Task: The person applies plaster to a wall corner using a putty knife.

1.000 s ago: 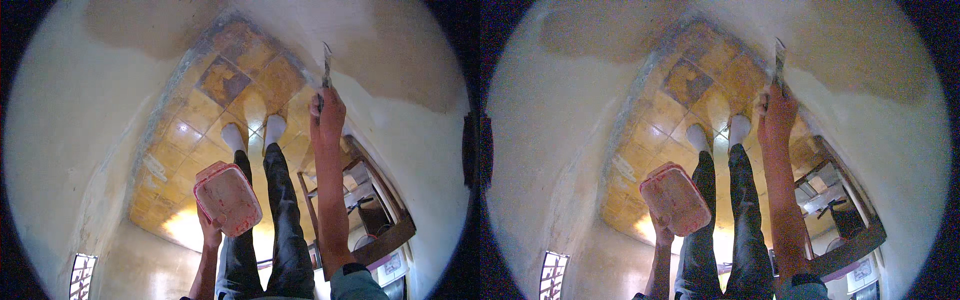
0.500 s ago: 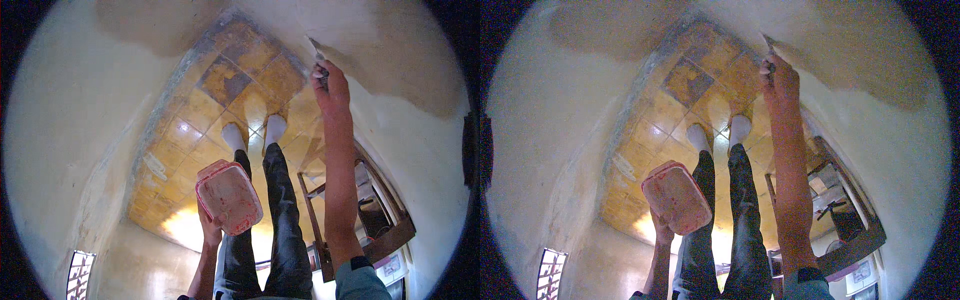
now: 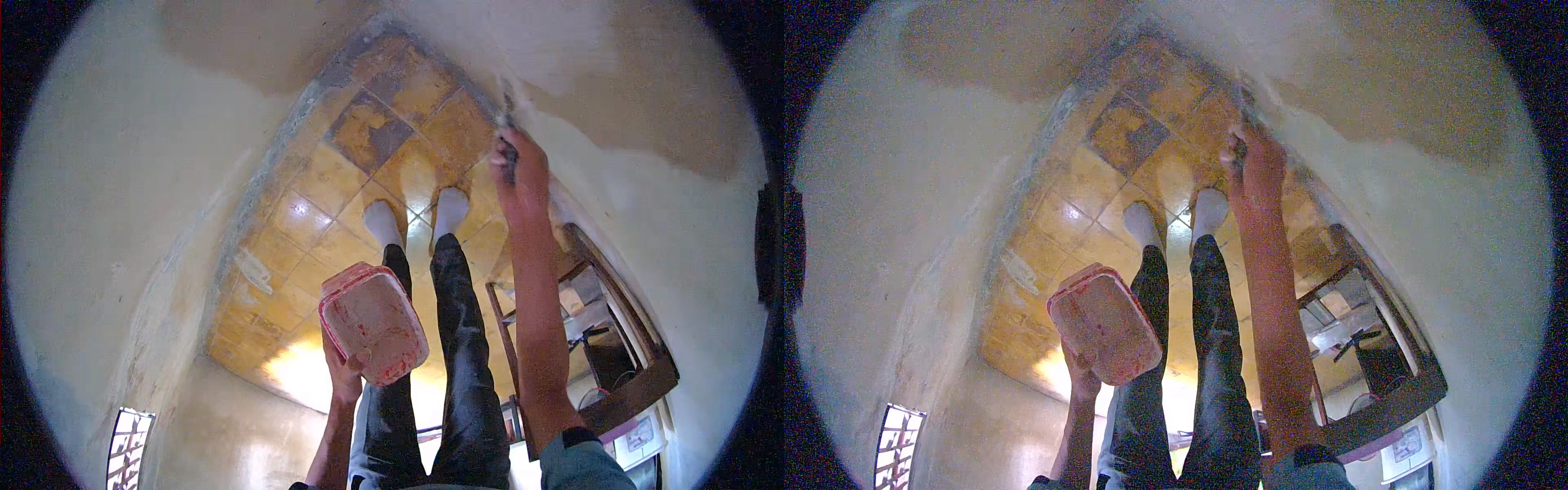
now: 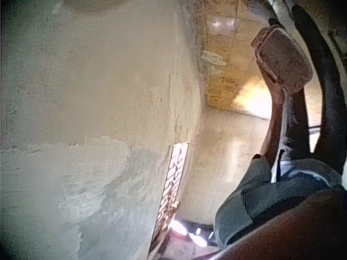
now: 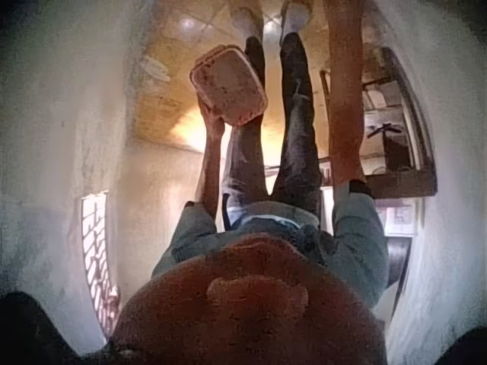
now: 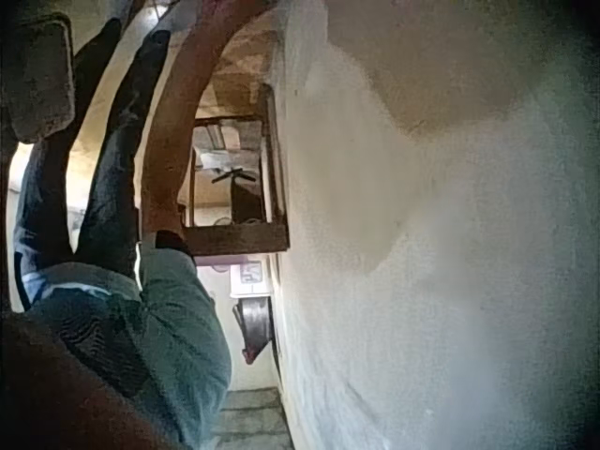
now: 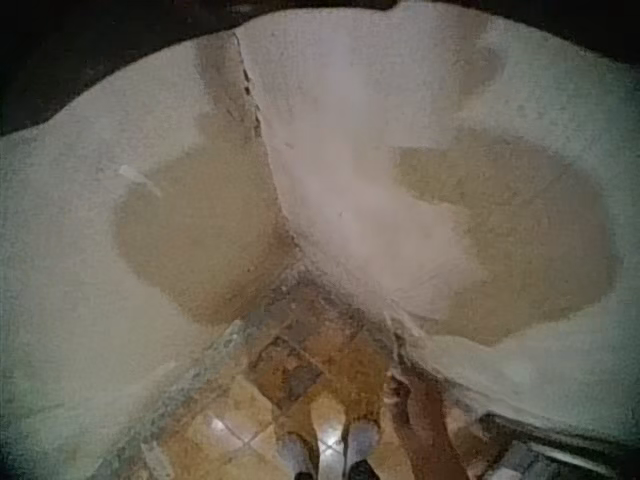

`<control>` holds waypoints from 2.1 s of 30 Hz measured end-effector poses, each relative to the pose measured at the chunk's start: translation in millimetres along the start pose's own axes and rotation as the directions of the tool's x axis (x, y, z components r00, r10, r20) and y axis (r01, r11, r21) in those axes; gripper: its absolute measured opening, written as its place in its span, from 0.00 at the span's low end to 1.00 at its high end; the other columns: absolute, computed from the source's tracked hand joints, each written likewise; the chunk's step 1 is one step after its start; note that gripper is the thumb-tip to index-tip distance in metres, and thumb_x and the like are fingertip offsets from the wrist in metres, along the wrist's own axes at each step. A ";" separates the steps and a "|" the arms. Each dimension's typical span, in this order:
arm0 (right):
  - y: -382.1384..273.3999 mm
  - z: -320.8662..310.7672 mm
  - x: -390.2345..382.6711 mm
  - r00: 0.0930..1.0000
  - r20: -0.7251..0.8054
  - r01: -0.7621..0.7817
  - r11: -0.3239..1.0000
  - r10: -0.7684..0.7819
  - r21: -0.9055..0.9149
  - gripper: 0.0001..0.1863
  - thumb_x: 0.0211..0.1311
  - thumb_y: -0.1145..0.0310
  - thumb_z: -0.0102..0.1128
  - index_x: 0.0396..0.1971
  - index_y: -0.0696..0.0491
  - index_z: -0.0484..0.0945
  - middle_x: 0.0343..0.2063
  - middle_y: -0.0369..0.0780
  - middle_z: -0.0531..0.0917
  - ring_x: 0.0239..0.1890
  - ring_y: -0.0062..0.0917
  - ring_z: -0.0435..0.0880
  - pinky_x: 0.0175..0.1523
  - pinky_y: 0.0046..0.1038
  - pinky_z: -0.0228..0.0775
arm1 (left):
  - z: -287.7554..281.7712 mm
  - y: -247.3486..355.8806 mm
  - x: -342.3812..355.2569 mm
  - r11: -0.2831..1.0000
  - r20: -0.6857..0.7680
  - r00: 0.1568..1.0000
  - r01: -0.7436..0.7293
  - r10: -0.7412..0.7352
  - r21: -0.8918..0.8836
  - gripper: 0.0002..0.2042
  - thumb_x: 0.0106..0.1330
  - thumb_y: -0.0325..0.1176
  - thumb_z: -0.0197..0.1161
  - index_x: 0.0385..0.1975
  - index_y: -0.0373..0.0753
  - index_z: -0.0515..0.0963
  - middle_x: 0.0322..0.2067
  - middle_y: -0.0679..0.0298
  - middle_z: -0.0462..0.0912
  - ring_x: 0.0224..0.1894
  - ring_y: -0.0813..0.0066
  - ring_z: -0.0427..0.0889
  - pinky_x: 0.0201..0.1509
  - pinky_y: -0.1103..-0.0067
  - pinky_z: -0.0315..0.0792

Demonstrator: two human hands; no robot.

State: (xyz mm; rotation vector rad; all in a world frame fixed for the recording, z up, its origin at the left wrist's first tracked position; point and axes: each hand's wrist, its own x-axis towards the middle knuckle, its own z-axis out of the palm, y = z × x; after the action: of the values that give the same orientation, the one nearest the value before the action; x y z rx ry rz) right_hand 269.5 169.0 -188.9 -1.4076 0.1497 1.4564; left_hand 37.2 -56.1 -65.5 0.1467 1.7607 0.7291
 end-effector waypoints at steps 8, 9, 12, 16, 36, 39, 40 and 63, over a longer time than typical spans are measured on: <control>5.8 20.5 37.6 0.987 -0.056 0.145 0.986 -0.150 -0.085 0.03 0.52 0.74 0.53 0.27 0.56 0.70 0.21 0.35 0.71 0.22 0.16 0.68 0.23 0.15 0.61 | 3.9 -0.3 -3.7 0.999 -0.020 1.000 0.019 -0.018 0.043 0.51 0.34 0.59 0.66 0.57 0.34 0.52 0.52 0.57 0.61 0.54 0.63 0.62 0.56 0.69 0.58; 9.1 21.8 28.7 0.983 -0.058 0.167 0.982 -0.172 -0.087 0.03 0.52 0.74 0.52 0.27 0.56 0.69 0.21 0.35 0.71 0.22 0.16 0.68 0.23 0.16 0.61 | 3.4 -1.3 -3.9 0.999 -0.026 0.999 0.031 -0.030 0.032 0.51 0.34 0.59 0.66 0.57 0.34 0.52 0.52 0.57 0.61 0.54 0.63 0.62 0.56 0.69 0.58; 20.2 17.7 -3.2 0.973 -0.082 0.210 0.976 -0.214 -0.052 0.03 0.53 0.74 0.51 0.28 0.54 0.69 0.20 0.34 0.70 0.21 0.15 0.68 0.22 0.17 0.60 | 4.5 -6.3 -7.4 0.999 -0.041 0.998 0.041 -0.041 -0.009 0.51 0.34 0.58 0.67 0.57 0.35 0.52 0.52 0.57 0.61 0.54 0.63 0.62 0.56 0.69 0.58; 42.3 -20.0 -1.9 0.978 -0.153 0.154 0.985 -0.141 0.074 0.03 0.53 0.73 0.51 0.28 0.53 0.69 0.20 0.33 0.70 0.21 0.15 0.68 0.23 0.17 0.60 | 2.4 -8.1 -7.2 0.999 -0.012 1.000 0.024 -0.025 -0.030 0.50 0.35 0.56 0.67 0.58 0.35 0.51 0.52 0.57 0.61 0.54 0.63 0.62 0.56 0.69 0.58; 21.2 -77.9 68.4 0.975 -0.151 0.165 0.986 -0.160 0.018 0.02 0.50 0.77 0.51 0.25 0.58 0.70 0.18 0.36 0.71 0.19 0.18 0.69 0.21 0.17 0.61 | 7.0 -20.9 -6.9 1.000 -0.031 0.999 0.018 -0.017 0.011 0.50 0.35 0.54 0.67 0.57 0.34 0.51 0.52 0.57 0.60 0.54 0.63 0.62 0.56 0.69 0.58; 11.7 -78.9 52.7 0.975 -0.113 0.194 0.981 -0.190 0.022 0.02 0.50 0.77 0.51 0.25 0.59 0.70 0.19 0.36 0.71 0.20 0.17 0.69 0.21 0.16 0.60 | 5.3 -16.1 -6.9 1.000 -0.031 0.999 0.007 -0.007 0.020 0.50 0.34 0.54 0.68 0.57 0.35 0.51 0.52 0.57 0.61 0.54 0.63 0.62 0.56 0.69 0.58; 11.0 -78.9 45.9 0.971 -0.083 0.226 0.974 -0.225 0.005 0.02 0.50 0.77 0.51 0.26 0.59 0.70 0.19 0.36 0.71 0.20 0.17 0.69 0.22 0.15 0.60 | 3.1 -17.2 -7.3 1.000 -0.035 0.999 0.006 -0.005 0.021 0.50 0.34 0.54 0.68 0.57 0.35 0.51 0.52 0.57 0.61 0.54 0.63 0.62 0.56 0.69 0.58; 8.2 -105.3 125.3 0.994 -0.023 0.109 0.992 -0.110 -0.058 0.02 0.50 0.77 0.51 0.24 0.58 0.68 0.19 0.36 0.71 0.21 0.18 0.69 0.22 0.16 0.61 | 10.4 -20.7 -8.4 0.998 -0.008 1.000 0.023 -0.022 0.058 0.51 0.34 0.59 0.67 0.57 0.35 0.52 0.51 0.57 0.62 0.54 0.64 0.62 0.55 0.69 0.59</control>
State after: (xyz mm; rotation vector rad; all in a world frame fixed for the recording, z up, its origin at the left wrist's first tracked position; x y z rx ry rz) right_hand 363.6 163.2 -323.0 -1.4583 0.0473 1.3616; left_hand 54.8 -72.4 -71.2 0.1640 1.7885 0.6629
